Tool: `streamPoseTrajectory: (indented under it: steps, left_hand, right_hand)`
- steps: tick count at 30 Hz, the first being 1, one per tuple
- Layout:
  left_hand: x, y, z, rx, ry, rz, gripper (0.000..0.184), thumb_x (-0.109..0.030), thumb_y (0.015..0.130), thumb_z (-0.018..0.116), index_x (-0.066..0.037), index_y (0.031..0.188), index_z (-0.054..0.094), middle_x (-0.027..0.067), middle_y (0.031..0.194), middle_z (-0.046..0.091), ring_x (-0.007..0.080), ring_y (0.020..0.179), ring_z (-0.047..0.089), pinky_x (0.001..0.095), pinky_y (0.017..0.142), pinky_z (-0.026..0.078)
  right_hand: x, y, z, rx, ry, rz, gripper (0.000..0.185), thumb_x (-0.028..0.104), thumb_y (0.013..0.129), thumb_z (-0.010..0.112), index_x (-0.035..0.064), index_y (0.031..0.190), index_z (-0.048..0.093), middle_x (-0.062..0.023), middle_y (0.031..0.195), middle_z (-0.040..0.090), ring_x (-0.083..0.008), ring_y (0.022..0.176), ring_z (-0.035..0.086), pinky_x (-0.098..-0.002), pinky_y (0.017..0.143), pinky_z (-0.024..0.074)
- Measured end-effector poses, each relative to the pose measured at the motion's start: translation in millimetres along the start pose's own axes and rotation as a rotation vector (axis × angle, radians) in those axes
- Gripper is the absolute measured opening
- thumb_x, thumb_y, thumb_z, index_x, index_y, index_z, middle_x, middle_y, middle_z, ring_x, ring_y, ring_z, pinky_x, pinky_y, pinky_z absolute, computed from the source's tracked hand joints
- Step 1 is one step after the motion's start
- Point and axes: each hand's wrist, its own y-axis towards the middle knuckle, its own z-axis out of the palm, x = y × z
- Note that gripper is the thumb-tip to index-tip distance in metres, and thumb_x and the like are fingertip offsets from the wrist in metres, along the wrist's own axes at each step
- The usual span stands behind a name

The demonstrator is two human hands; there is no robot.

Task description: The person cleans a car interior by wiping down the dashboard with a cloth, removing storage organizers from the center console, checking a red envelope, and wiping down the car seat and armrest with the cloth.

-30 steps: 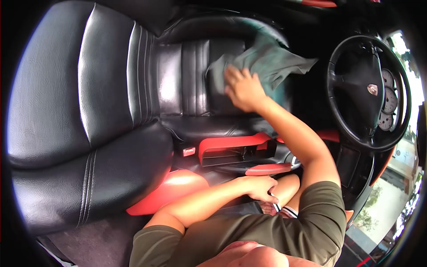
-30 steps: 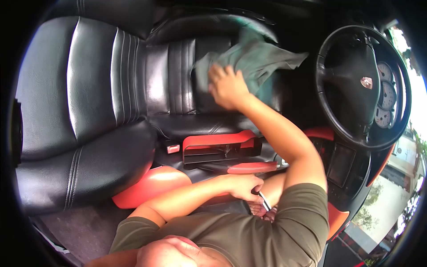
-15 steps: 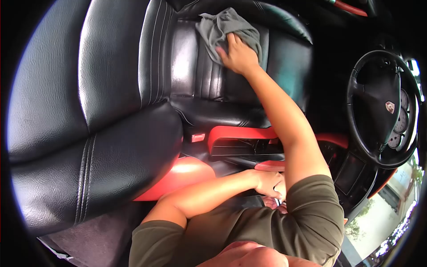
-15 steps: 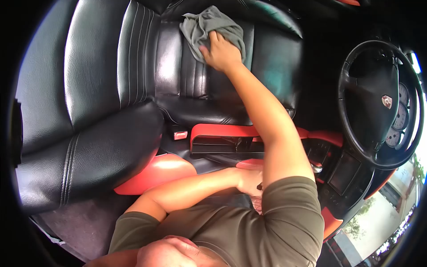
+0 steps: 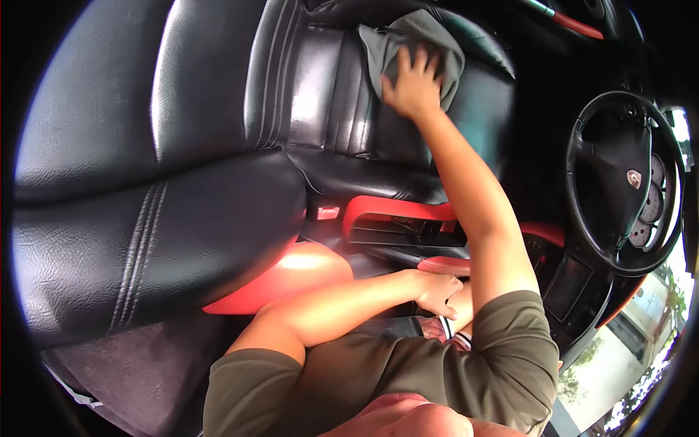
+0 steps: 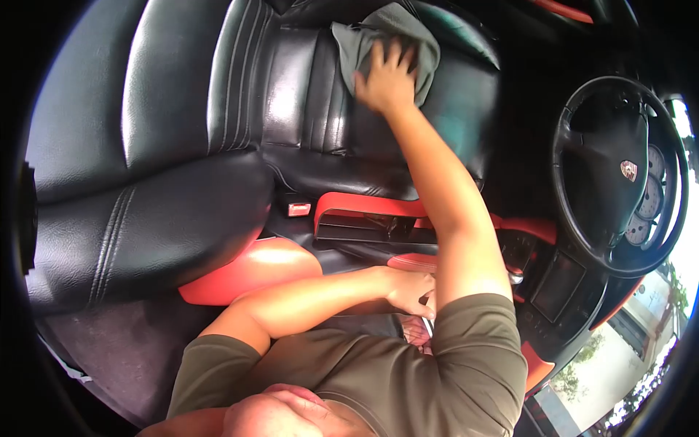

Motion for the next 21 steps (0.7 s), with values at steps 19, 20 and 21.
streamPoseTrajectory:
  steps: [19, 20, 21]
  left_hand:
    - [2, -9, -3, -0.139, -0.128, 0.162, 0.049, -0.038, 0.092, 0.072, -0.009, 0.131, 0.069, 0.0205, 0.122, 0.073, 0.036, 0.114, 0.068, 0.0461, 0.096, 0.052]
    - [-7, -3, -5, -0.092, -0.274, 0.101, 0.048, -0.036, 0.09, 0.075, -0.009, 0.129, 0.07, 0.0194, 0.12, 0.074, 0.0354, 0.11, 0.069, 0.0456, 0.094, 0.053]
    - [-14, -2, -13, -0.092, -0.34, 0.208, 0.046, -0.032, 0.086, 0.079, -0.009, 0.125, 0.071, 0.0176, 0.113, 0.075, 0.033, 0.104, 0.07, 0.0443, 0.089, 0.055]
  right_hand:
    - [152, -3, 25, 0.127, 0.043, -0.41, 0.075, 0.045, 0.097, 0.049, 0.0018, 0.158, 0.039, -0.0288, 0.171, 0.014, -0.0612, 0.154, 0.007, -0.076, 0.121, 0.0112]
    - [145, -21, 27, 0.084, 0.066, -0.52, 0.075, 0.044, 0.097, 0.051, 0.0009, 0.157, 0.041, -0.0284, 0.172, 0.012, -0.0623, 0.154, 0.005, -0.0776, 0.119, 0.012]
    - [133, -35, 11, 0.152, 0.112, -0.633, 0.077, 0.045, 0.093, 0.058, 0.0018, 0.155, 0.044, -0.0272, 0.173, 0.008, -0.0609, 0.155, 0.003, -0.0781, 0.119, 0.0146]
